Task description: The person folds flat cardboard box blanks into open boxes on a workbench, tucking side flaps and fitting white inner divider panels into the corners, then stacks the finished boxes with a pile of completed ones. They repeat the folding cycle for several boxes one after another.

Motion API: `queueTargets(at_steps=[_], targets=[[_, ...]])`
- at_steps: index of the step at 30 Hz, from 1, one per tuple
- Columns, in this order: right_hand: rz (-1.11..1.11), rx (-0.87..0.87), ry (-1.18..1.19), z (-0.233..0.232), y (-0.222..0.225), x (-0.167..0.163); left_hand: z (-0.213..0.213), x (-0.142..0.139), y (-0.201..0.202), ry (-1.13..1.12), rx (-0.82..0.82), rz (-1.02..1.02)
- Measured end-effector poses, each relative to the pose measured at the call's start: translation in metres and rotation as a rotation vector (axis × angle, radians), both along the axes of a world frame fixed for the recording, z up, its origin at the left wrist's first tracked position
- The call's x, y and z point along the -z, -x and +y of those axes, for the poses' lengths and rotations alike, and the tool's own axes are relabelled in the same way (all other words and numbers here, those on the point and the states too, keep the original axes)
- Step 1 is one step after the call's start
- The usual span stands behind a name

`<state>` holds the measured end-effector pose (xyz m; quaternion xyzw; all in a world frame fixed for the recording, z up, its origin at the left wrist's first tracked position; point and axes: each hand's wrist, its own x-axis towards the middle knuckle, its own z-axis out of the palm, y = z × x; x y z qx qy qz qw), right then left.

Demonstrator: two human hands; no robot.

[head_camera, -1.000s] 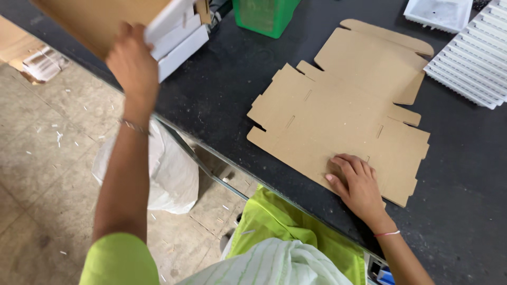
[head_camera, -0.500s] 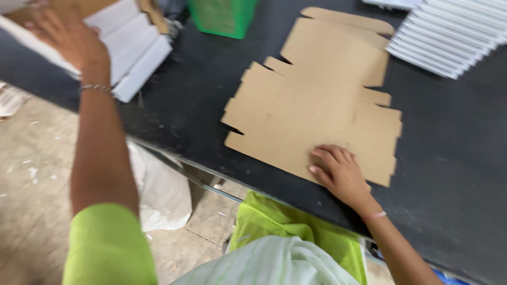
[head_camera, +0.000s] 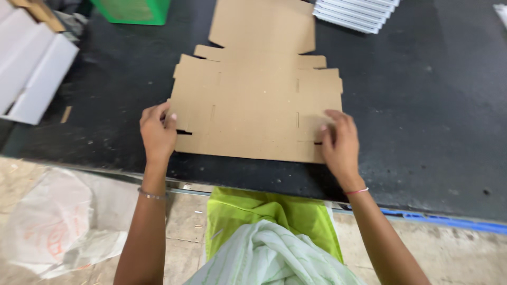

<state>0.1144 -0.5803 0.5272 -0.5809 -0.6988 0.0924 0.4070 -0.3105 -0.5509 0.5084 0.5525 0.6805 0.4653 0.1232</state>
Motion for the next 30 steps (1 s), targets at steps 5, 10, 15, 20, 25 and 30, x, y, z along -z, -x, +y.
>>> queueTargets(at_steps=[5, 10, 15, 20, 25, 30], targets=[[-0.067, 0.163, -0.073, 0.002, -0.043, 0.017, -0.034, 0.003, -0.037, -0.094, -0.054, 0.209], [0.103, 0.136, 0.171, 0.012, -0.047, 0.025, -0.051, 0.005, -0.056, -0.101, -0.034, 0.252], [0.114, 0.135, 0.187, 0.016, -0.043, 0.018, -0.053, 0.003, -0.066, -0.117, -0.031, 0.229], [0.244, 0.136, 0.209, 0.02, -0.045, 0.012, -0.052, -0.011, -0.069, -0.106, -0.035, 0.164], [0.743, -0.01, 0.117, 0.027, -0.054, 0.001, -0.051, -0.02, -0.063, -0.253, 0.052, -0.452], [1.373, -0.172, 0.223, 0.019, -0.055, 0.005, -0.058, -0.003, -0.069, -0.253, 0.371, -1.462]])
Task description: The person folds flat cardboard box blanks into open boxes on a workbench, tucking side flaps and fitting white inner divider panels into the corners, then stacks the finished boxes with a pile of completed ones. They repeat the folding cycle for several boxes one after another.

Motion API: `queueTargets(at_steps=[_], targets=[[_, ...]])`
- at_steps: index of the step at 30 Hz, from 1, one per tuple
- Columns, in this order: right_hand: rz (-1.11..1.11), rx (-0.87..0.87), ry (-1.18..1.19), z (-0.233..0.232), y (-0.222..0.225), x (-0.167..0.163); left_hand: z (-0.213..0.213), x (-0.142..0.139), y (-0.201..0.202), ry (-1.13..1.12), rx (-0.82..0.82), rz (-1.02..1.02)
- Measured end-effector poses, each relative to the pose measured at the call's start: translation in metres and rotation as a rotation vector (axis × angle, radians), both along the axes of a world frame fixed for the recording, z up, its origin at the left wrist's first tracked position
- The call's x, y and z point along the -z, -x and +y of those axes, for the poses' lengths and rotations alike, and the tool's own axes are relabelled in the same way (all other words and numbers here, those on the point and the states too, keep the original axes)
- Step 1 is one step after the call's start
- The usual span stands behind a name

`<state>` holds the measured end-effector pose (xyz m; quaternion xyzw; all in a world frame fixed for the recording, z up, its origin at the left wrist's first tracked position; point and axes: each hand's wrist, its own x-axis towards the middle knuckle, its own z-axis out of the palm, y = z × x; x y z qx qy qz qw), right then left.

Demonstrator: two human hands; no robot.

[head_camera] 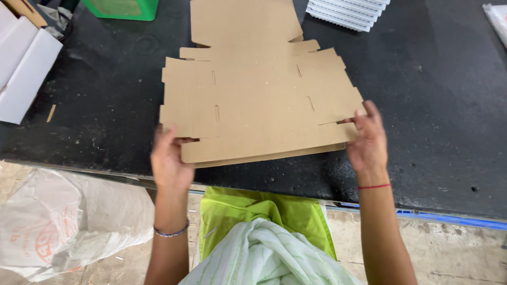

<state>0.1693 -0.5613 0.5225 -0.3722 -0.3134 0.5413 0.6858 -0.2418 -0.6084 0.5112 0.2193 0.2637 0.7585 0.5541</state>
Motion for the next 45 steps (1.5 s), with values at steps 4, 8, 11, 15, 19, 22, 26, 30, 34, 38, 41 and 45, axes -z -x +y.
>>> queueTargets(at_steps=[4, 8, 11, 15, 19, 22, 26, 30, 34, 38, 41, 45], targets=[[0.101, -0.113, 0.136, 0.004, 0.013, 0.014, 0.006, 0.022, -0.019, 0.188, 0.101, -0.101], [0.098, -0.082, 0.164, 0.008, 0.022, 0.022, 0.016, 0.032, -0.02, 0.188, -0.027, 0.039], [0.107, 0.017, 0.156, 0.01, 0.031, 0.026, 0.025, 0.029, -0.02, 0.176, -0.094, 0.083], [-0.031, 0.108, 0.042, 0.004, 0.048, 0.03, 0.023, 0.013, -0.037, 0.142, -0.267, 0.362], [-0.587, 0.157, -0.077, -0.011, 0.084, 0.03, 0.006, -0.005, -0.079, 0.765, -0.152, 1.316], [-1.019, 0.12, -0.188, -0.026, 0.114, 0.026, 0.002, -0.009, -0.117, -0.023, -0.479, 1.681], [-1.396, -0.058, -0.287, -0.034, 0.123, 0.021, 0.001, 0.002, -0.137, 0.008, -0.304, 1.829], [-1.632, -0.242, -0.261, -0.033, 0.124, 0.026, 0.004, 0.02, -0.14, 0.044, -0.171, 2.05], [-1.634, -0.395, -0.163, -0.027, 0.115, 0.02, 0.006, 0.026, -0.131, -0.01, -0.065, 2.041], [-1.12, -0.642, -0.01, 0.009, 0.078, -0.002, 0.031, 0.019, -0.099, 0.016, 0.366, 1.88], [-1.199, -0.629, -0.028, 0.046, 0.077, 0.003, 0.065, 0.016, -0.077, -0.014, 0.356, 1.931], [-1.472, -0.549, -0.098, 0.09, 0.095, 0.022, 0.093, 0.021, -0.073, -0.064, 0.137, 2.08]])
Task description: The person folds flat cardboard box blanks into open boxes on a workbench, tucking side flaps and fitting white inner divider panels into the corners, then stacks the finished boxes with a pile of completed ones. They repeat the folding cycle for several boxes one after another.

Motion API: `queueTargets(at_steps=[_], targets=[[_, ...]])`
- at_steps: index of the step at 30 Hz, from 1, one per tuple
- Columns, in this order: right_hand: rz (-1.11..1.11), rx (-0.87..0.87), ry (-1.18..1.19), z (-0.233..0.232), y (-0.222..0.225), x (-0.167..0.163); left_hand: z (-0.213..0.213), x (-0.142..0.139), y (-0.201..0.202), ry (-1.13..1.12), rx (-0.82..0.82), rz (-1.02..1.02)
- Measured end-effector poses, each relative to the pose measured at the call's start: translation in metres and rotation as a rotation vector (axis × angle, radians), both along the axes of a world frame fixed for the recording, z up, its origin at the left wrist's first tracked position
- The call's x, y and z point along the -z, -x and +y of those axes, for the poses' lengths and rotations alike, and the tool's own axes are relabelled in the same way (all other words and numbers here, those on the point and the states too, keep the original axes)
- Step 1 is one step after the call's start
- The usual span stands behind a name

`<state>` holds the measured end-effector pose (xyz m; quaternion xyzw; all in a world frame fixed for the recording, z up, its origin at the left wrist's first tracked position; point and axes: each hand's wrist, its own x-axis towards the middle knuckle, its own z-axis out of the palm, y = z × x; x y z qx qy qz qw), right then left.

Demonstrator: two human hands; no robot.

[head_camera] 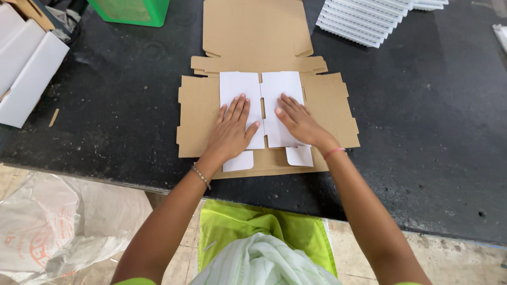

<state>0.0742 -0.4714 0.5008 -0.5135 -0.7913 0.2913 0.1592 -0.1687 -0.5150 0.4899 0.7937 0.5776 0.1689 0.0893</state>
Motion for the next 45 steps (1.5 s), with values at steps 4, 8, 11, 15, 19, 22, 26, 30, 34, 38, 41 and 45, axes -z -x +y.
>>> queueTargets(at_steps=[4, 8, 11, 15, 19, 22, 26, 30, 34, 38, 41, 45], targets=[[-0.194, 0.083, -0.34, 0.021, 0.027, 0.024, 0.02, 0.004, -0.003, -0.05, -0.045, 0.027], [-0.262, 0.255, -0.44, 0.041, 0.036, 0.037, 0.05, 0.007, -0.008, -0.067, -0.185, 0.054], [-0.215, 0.397, -0.478, 0.052, 0.037, 0.041, 0.068, 0.012, -0.015, -0.11, -0.38, 0.02], [-0.011, 0.488, -0.434, 0.057, 0.033, 0.041, 0.08, 0.021, -0.014, -0.165, -0.46, -0.149], [0.676, 0.668, -0.129, 0.056, 0.005, 0.028, 0.087, 0.023, 0.003, -0.08, -0.546, -0.88], [1.118, 0.657, 0.148, 0.049, -0.02, 0.016, 0.086, 0.025, 0.015, 0.043, -0.559, -1.442], [1.187, 0.518, 0.113, 0.032, -0.026, 0.014, 0.071, 0.029, 0.015, 0.036, -0.406, -1.615], [0.955, 0.552, -0.062, 0.022, -0.021, 0.026, 0.053, 0.022, 0.004, -0.174, -0.367, -1.28], [0.368, 0.428, -0.52, 0.019, -0.018, 0.039, 0.036, 0.008, -0.006, -0.312, -0.43, -0.454], [-0.072, 0.391, -0.64, 0.015, -0.013, 0.038, 0.02, -0.005, -0.004, -0.26, -0.366, -0.156], [-0.242, 0.307, -0.66, 0.011, -0.009, 0.028, 0.018, -0.011, 0.0, -0.323, -0.264, -0.023], [-0.297, 0.201, -0.725, 0.011, -0.007, 0.007, 0.026, -0.014, 0.0, -0.416, -0.128, 0.005]])
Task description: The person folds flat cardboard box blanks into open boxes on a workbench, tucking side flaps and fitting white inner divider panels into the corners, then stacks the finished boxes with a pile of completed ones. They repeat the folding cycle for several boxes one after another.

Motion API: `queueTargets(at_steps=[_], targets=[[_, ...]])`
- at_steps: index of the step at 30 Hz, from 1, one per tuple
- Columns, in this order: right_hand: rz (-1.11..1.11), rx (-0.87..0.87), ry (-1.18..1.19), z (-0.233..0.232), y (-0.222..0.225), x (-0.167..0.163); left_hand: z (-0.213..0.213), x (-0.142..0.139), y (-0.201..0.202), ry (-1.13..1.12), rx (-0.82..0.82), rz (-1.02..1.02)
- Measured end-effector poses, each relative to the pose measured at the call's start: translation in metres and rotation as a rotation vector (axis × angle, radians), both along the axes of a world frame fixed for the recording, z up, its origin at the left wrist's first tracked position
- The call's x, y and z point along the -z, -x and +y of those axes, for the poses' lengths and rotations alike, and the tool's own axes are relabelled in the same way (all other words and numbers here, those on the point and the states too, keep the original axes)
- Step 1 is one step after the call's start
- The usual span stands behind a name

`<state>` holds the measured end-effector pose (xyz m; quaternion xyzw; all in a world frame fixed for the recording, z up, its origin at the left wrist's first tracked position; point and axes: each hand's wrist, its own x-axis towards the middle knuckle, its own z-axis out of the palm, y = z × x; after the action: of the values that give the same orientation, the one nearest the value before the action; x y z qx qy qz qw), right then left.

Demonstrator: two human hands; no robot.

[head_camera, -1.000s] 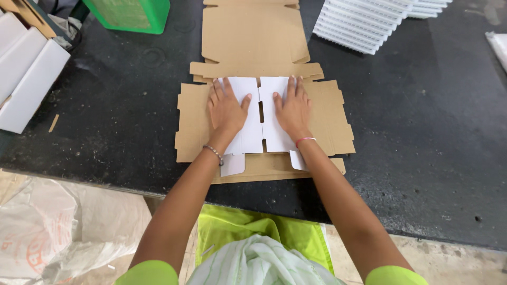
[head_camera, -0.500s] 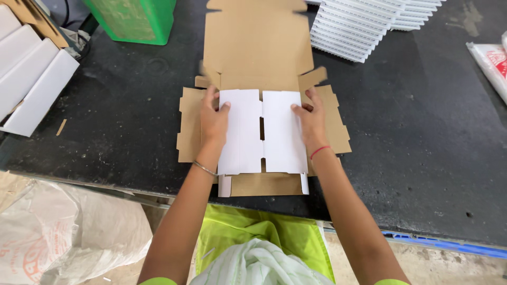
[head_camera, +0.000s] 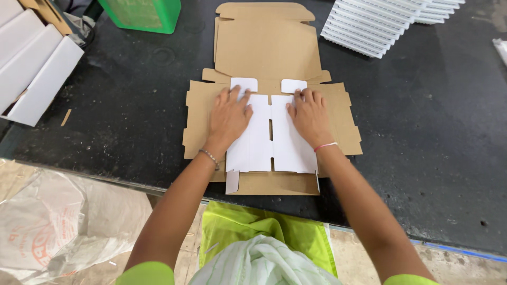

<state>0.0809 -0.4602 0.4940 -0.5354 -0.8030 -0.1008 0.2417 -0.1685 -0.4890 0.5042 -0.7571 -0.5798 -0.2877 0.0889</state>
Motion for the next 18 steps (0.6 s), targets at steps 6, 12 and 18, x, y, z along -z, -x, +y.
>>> queueTargets(at_steps=[6, 12, 18], targets=[[0.156, -0.195, 0.108, 0.002, -0.003, -0.023, 0.017, -0.008, -0.01, 0.083, 0.062, -0.122], [0.142, -0.027, 0.289, 0.033, 0.004, -0.039, 0.049, -0.021, -0.002, 0.22, 0.027, -0.349], [0.509, -0.078, 0.645, 0.063, -0.045, -0.057, 0.076, -0.02, 0.026, 0.316, -0.005, -0.629]])
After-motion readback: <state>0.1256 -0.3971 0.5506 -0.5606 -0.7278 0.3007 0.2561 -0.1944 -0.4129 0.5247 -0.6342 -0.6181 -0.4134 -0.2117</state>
